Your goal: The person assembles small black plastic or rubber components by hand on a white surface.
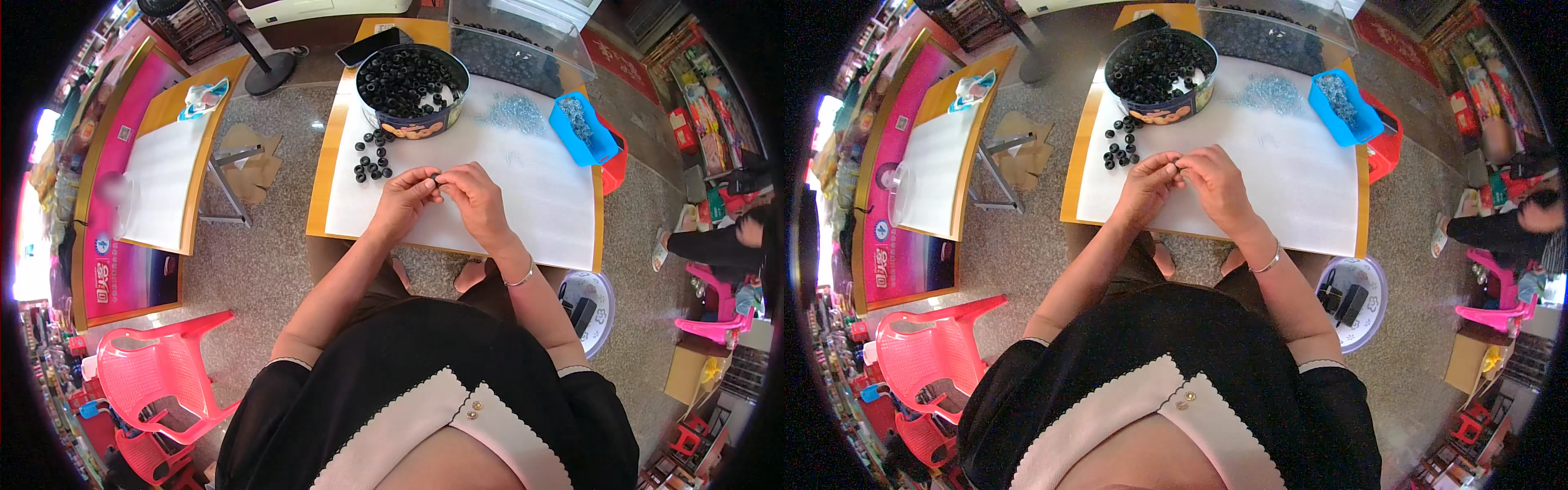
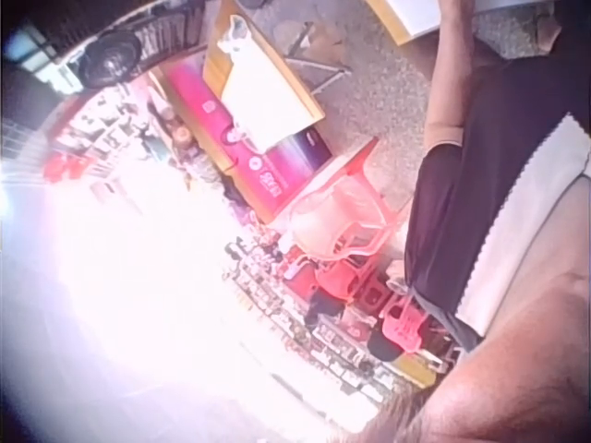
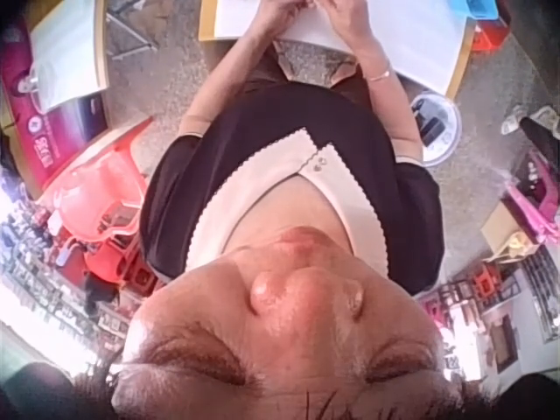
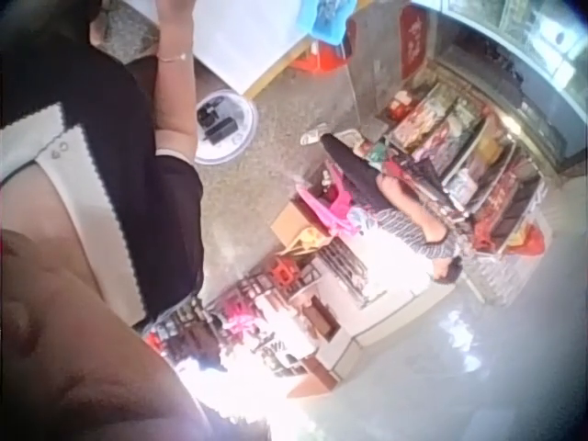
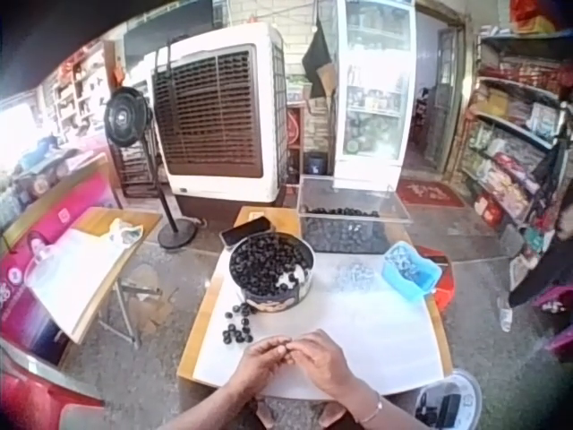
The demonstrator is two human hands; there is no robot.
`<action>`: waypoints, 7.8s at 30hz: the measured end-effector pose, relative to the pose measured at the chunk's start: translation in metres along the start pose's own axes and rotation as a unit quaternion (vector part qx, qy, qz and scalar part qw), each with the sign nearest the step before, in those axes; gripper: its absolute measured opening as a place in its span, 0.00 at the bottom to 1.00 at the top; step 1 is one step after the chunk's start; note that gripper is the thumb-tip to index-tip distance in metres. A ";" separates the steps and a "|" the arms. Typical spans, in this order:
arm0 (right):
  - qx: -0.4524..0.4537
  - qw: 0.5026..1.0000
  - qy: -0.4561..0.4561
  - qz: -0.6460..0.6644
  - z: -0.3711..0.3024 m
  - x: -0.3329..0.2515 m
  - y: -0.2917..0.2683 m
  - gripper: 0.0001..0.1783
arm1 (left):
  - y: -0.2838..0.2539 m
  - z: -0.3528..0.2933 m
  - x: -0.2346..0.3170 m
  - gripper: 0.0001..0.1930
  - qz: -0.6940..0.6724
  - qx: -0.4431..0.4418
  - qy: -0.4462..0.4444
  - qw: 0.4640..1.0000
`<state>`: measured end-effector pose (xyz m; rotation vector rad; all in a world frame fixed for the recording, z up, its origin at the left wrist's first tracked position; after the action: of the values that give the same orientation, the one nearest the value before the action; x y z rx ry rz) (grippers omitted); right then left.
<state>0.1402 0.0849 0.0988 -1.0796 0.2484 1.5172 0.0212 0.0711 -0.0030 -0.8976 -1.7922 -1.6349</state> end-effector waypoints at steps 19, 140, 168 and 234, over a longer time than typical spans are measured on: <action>-0.144 0.971 0.125 0.144 -0.011 0.019 0.009 0.17 | 0.015 -0.008 0.008 0.37 0.085 -0.062 -0.014 0.994; -0.074 0.991 0.048 0.096 -0.004 0.013 0.021 0.15 | 0.005 0.000 0.000 0.26 -0.013 -0.062 -0.029 0.998; -0.038 0.931 0.192 0.308 -0.006 0.036 0.029 0.12 | 0.003 0.003 0.004 0.28 -0.052 -0.033 -0.022 0.998; 0.005 0.985 0.117 0.127 0.006 0.013 0.007 0.16 | 0.002 -0.001 0.006 0.12 -0.055 -0.041 -0.017 0.997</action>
<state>0.1331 0.0958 0.0897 -1.2553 0.5746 1.6102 0.0190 0.0709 0.0027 -0.8817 -1.8394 -1.7832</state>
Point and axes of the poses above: each hand's wrist, its own z-axis towards the middle knuckle, its own y-axis out of the palm, x = y × z, the point moved 7 cm from there along z, towards the middle knuckle, and after that the axes turned 9 degrees about z, right-handed, at the moved point
